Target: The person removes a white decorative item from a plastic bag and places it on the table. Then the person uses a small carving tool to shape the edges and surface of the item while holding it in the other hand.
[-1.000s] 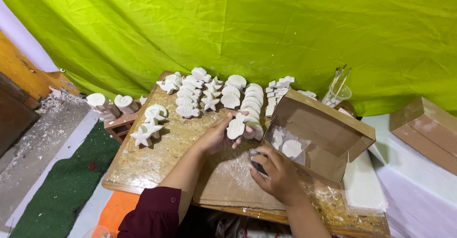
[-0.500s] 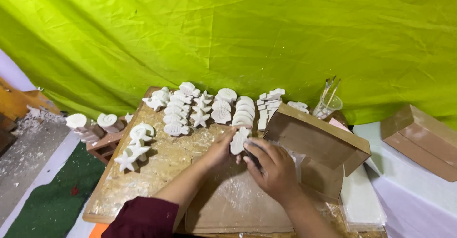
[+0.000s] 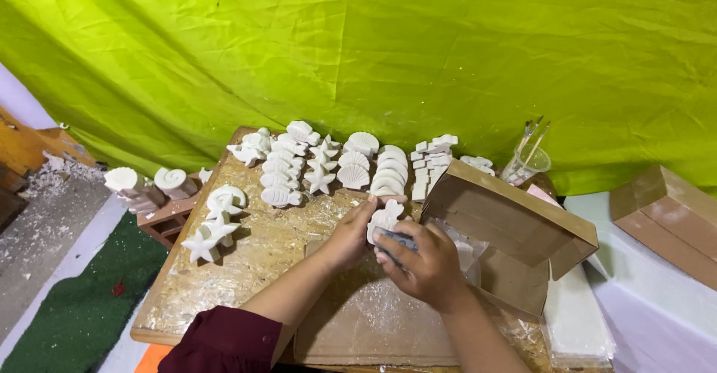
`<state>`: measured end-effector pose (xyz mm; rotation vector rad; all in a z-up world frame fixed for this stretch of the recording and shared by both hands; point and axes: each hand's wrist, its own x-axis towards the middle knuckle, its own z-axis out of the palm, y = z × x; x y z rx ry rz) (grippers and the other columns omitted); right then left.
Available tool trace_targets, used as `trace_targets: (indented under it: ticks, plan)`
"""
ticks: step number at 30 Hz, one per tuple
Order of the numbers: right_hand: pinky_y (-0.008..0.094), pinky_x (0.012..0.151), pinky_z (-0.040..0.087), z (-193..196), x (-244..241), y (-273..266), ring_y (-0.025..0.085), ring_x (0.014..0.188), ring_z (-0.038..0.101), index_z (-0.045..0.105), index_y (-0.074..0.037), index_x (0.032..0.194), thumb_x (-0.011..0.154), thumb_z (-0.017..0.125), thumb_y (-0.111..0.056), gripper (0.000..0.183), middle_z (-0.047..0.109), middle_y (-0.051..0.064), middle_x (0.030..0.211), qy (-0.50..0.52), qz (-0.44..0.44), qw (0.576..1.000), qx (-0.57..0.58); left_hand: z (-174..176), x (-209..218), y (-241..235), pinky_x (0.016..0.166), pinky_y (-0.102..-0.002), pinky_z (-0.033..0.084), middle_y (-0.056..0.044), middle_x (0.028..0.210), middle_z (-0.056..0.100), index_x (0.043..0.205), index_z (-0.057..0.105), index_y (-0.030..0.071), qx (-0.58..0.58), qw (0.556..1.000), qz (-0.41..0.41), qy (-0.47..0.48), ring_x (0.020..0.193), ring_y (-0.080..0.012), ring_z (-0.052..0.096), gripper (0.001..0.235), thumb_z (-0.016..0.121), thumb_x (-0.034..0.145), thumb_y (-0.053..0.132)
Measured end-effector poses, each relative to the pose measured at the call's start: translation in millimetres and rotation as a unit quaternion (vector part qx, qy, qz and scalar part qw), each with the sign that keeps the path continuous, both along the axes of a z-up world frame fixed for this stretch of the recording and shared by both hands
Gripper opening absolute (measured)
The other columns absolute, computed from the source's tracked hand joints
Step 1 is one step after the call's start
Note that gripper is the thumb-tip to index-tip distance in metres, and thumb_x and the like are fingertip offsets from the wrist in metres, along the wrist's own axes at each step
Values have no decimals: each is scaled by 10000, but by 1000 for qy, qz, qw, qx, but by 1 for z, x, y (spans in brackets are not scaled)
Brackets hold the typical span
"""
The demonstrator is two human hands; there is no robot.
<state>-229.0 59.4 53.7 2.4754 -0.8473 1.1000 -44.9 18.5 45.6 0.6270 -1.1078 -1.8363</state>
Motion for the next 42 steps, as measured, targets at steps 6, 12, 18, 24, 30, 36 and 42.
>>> trace_targets:
  ticks: [6, 12, 18, 24, 30, 36, 42]
  plan:
    - [354, 683, 534, 2, 6, 7, 219, 847, 609, 708, -207, 1248, 967, 738, -309, 301, 639, 88, 1130, 9, 24, 1000, 2, -3, 1, -4, 586, -270, 484, -56, 931, 696, 1315, 690, 150, 73, 996, 45, 7, 740, -163, 613, 456, 410, 1081, 423]
    - [375, 680, 541, -12, -4, 0, 203, 811, 611, 703, -234, 1299, 965, 731, -334, 349, 646, 92, 1121, 4, -14, 1000, -11, -16, -2, -9, 543, -296, 514, -91, 834, 688, 1187, 687, 75, 141, 988, 60, -4, 677, -202, 643, 451, 444, 1070, 437]
    - [302, 595, 556, -8, -4, -2, 201, 779, 622, 782, -128, 1173, 1007, 649, -294, 269, 650, 101, 1058, -71, -73, 995, -16, -12, -1, -5, 347, -225, 480, -39, 585, 613, 1363, 659, 97, 64, 998, 7, 23, 389, -100, 523, 464, 405, 1098, 380]
    - [268, 578, 571, -25, -2, -5, 182, 752, 603, 708, -178, 1270, 1004, 663, -324, 306, 647, 76, 1026, -41, -28, 999, -4, 2, 1, 2, 412, -227, 463, -48, 766, 670, 1376, 663, 170, 37, 998, 14, -48, 548, -114, 568, 545, 333, 1081, 488]
    - [368, 672, 572, -2, 3, 6, 220, 826, 634, 765, -189, 1202, 969, 712, -254, 248, 646, 81, 1036, -50, -10, 999, -1, -17, -4, -3, 323, -257, 428, -23, 525, 538, 1159, 655, 41, 103, 994, 29, 28, 367, -121, 471, 421, 456, 1075, 402]
    - [371, 739, 581, 0, -2, 2, 233, 865, 672, 792, -133, 1160, 991, 657, -232, 238, 662, 99, 1042, -95, -51, 994, -5, -2, -3, 1, 310, -240, 446, -54, 464, 498, 1380, 638, 61, 51, 998, -6, 42, 322, -139, 477, 498, 394, 1091, 383]
    - [324, 706, 557, -12, -9, -10, 174, 793, 688, 819, -208, 1072, 933, 681, -304, 218, 645, 21, 968, -116, -38, 991, -59, 4, -15, 10, 245, -329, 440, -107, 549, 481, 1214, 665, -85, 95, 988, 100, 63, 281, -156, 426, 505, 486, 1075, 366]
